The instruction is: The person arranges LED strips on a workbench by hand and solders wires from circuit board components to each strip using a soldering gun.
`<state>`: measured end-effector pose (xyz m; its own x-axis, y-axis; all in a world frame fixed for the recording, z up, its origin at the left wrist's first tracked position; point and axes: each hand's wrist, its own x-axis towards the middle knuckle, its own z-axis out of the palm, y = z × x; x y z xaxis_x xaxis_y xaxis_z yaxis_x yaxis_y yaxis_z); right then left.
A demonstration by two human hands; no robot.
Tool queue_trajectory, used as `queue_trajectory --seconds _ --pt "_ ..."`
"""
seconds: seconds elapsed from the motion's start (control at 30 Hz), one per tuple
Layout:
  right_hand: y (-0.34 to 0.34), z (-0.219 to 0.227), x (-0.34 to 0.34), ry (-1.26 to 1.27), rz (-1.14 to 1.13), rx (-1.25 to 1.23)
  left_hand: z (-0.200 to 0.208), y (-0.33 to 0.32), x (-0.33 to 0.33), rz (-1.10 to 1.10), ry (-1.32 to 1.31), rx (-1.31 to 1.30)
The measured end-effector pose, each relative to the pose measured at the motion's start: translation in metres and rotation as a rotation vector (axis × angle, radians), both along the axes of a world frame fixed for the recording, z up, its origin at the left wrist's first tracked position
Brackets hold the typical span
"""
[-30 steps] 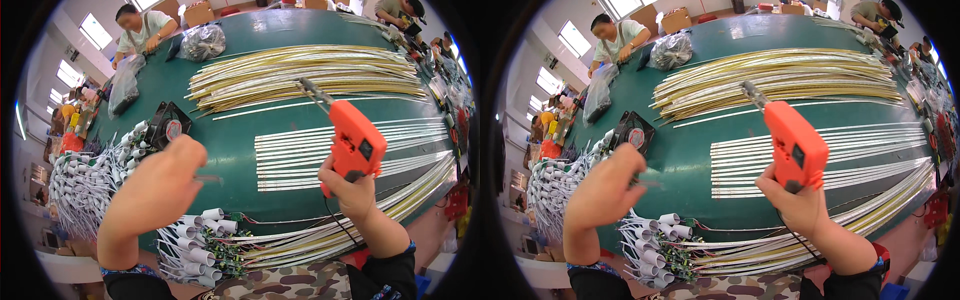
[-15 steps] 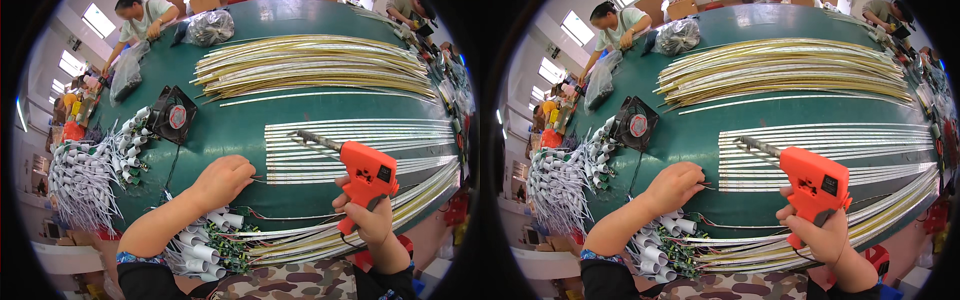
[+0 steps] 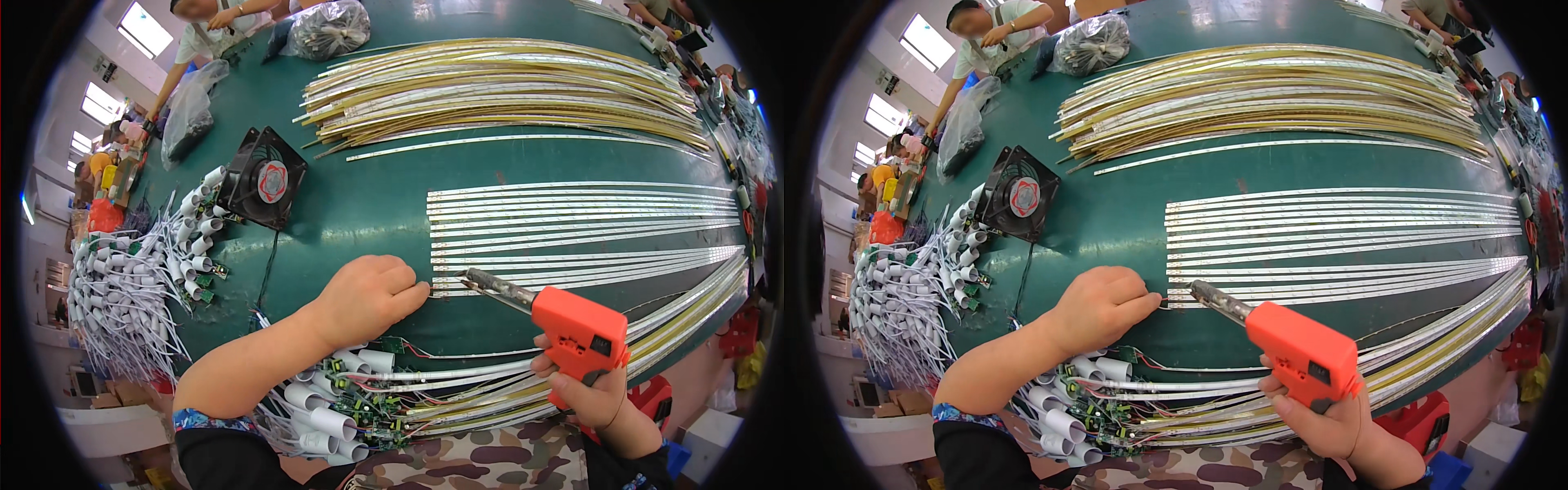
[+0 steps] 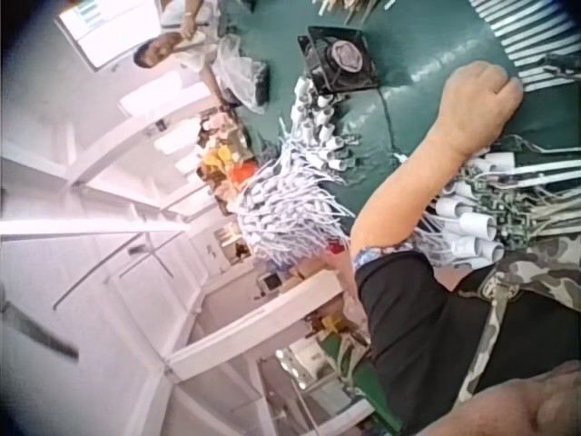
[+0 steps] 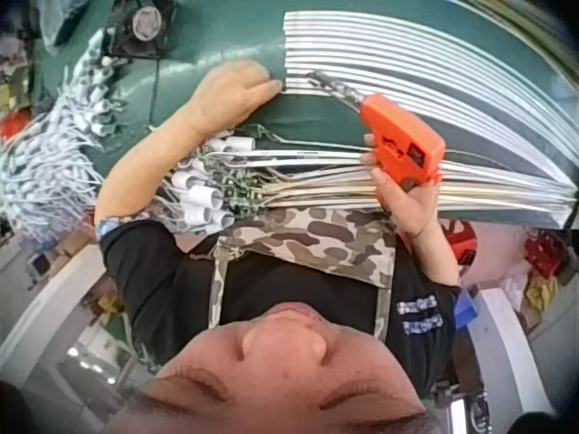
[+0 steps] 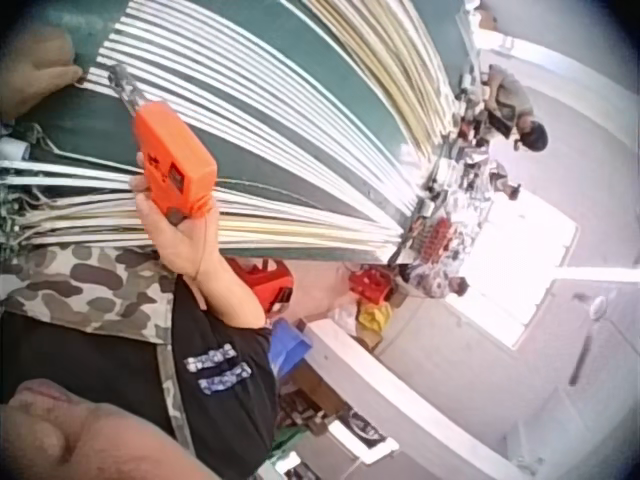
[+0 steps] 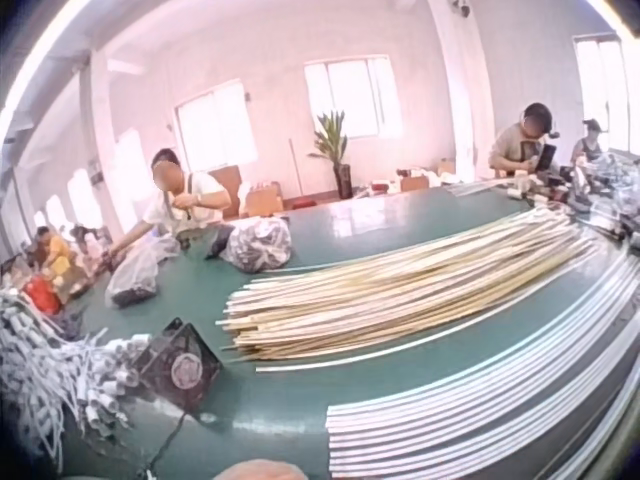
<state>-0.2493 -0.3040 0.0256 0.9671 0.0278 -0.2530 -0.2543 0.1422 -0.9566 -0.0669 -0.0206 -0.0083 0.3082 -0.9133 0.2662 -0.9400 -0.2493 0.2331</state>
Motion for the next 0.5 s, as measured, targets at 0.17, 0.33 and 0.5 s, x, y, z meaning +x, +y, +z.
queue_trajectory --seconds 0.17,0.33,0.5 --pt "0.004 -0.008 -0.005 -0.090 0.042 -0.119 -0.002 -0.002 -0.003 -0.016 0.026 -0.026" --pt "0.002 -0.021 -0.003 -0.346 0.187 -0.451 -0.002 0.000 -0.003 -0.045 0.042 -0.006" --pt "0.006 -0.021 0.001 -0.409 0.186 -0.494 -0.002 0.000 -0.004 -0.044 0.027 0.021"
